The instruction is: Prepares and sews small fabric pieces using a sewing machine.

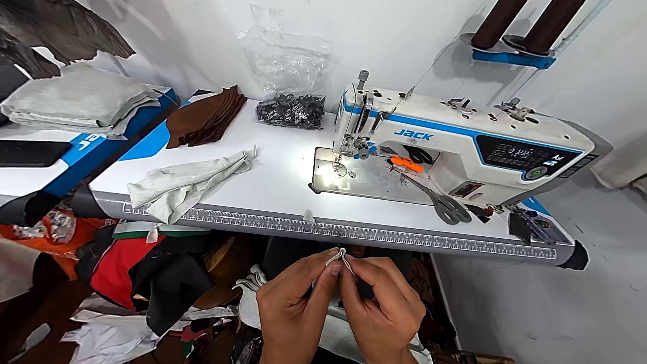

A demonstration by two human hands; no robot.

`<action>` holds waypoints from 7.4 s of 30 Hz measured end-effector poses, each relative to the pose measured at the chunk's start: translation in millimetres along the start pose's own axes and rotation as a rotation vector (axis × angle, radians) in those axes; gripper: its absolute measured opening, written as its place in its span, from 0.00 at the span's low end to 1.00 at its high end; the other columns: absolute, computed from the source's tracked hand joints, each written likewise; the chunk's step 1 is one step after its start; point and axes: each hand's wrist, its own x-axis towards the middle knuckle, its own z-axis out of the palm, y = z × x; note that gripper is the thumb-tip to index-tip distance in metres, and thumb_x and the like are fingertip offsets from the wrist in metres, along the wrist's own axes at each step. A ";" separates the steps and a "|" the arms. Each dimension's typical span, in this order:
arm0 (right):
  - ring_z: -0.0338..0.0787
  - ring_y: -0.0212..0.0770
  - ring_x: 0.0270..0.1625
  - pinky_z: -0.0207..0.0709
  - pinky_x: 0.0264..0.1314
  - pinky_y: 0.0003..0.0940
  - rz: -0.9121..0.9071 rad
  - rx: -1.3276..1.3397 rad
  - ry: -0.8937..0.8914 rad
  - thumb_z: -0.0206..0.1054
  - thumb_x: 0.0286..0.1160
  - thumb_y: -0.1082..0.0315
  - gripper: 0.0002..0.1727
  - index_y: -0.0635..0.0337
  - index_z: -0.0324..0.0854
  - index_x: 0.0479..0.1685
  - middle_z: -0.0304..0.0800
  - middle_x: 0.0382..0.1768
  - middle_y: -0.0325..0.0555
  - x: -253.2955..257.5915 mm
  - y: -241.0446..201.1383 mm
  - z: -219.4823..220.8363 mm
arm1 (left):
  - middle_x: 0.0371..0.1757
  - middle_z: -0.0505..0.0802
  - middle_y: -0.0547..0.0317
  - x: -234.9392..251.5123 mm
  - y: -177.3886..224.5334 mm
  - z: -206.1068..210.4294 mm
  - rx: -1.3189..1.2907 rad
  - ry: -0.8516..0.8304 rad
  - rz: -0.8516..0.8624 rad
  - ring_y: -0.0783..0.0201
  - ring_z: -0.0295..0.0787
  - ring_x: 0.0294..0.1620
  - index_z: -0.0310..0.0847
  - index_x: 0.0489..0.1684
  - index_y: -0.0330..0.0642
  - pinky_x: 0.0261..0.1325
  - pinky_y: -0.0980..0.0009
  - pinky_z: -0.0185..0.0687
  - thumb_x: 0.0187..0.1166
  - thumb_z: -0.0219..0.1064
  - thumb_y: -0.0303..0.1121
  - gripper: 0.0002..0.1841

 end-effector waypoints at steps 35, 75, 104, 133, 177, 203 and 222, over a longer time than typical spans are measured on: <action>0.85 0.28 0.30 0.79 0.27 0.19 0.336 0.298 -0.586 0.76 0.76 0.59 0.05 0.48 0.95 0.39 0.91 0.33 0.33 80.2 29.2 -22.4 | 0.32 0.94 0.53 18.2 -17.5 -7.2 -0.553 -0.186 -0.561 0.65 0.93 0.29 0.91 0.43 0.34 0.35 0.70 0.93 0.82 0.70 0.32 0.09; 0.92 0.34 0.45 0.84 0.50 0.40 0.068 -0.376 -0.841 0.60 0.82 0.58 0.15 0.35 0.95 0.51 0.94 0.38 0.29 82.7 258.9 65.0 | 0.23 0.86 0.76 170.0 -218.1 72.8 0.798 -0.620 0.120 0.78 0.83 0.26 0.92 0.25 0.58 0.24 0.77 0.75 0.75 0.64 0.41 0.11; 0.94 0.34 0.37 0.85 0.37 0.38 0.098 -0.503 -0.813 0.59 0.79 0.56 0.16 0.44 0.95 0.36 0.94 0.30 0.33 86.1 258.3 71.5 | 0.21 0.81 0.75 180.0 -223.5 76.8 0.850 -0.591 0.093 0.76 0.80 0.25 0.86 0.19 0.55 0.24 0.76 0.71 0.70 0.66 0.41 0.10; 0.89 0.80 0.48 0.77 0.41 0.79 0.636 -0.982 -0.942 0.78 0.62 0.70 0.37 0.55 0.77 0.79 0.87 0.55 0.75 74.5 177.6 -160.5 | 0.37 0.90 0.40 165.4 -167.7 65.0 0.698 -0.549 -0.288 0.43 0.91 0.38 0.81 0.51 0.31 0.43 0.43 0.85 0.90 0.60 0.38 0.15; 0.83 0.26 0.26 0.79 0.27 0.21 0.537 0.456 -0.692 0.79 0.67 0.63 0.23 0.68 0.83 0.58 0.87 0.28 0.38 -35.1 26.8 -23.4 | 0.45 0.96 0.58 27.8 -14.1 -11.5 -0.209 -0.072 -0.607 0.64 0.90 0.39 0.97 0.54 0.47 0.41 0.74 0.86 0.78 0.71 0.31 0.12; 0.94 0.38 0.44 0.91 0.51 0.42 0.711 -0.157 -0.902 0.71 0.74 0.72 0.09 0.59 0.89 0.50 0.95 0.44 0.43 -9.7 126.3 -224.0 | 0.55 0.93 0.58 128.8 -98.2 -104.8 0.262 -0.728 -0.361 0.72 0.92 0.53 0.80 0.66 0.34 0.59 0.72 0.89 0.86 0.62 0.37 0.18; 0.93 0.32 0.57 0.88 0.60 0.36 0.420 -0.417 -0.853 0.65 0.84 0.50 0.18 0.50 0.95 0.35 0.97 0.48 0.33 -175.1 106.1 -235.0 | 0.49 0.96 0.73 -45.0 -62.8 -64.1 0.017 -1.044 -0.377 0.70 0.94 0.50 0.89 0.62 0.56 0.57 0.67 0.93 0.87 0.59 0.53 0.19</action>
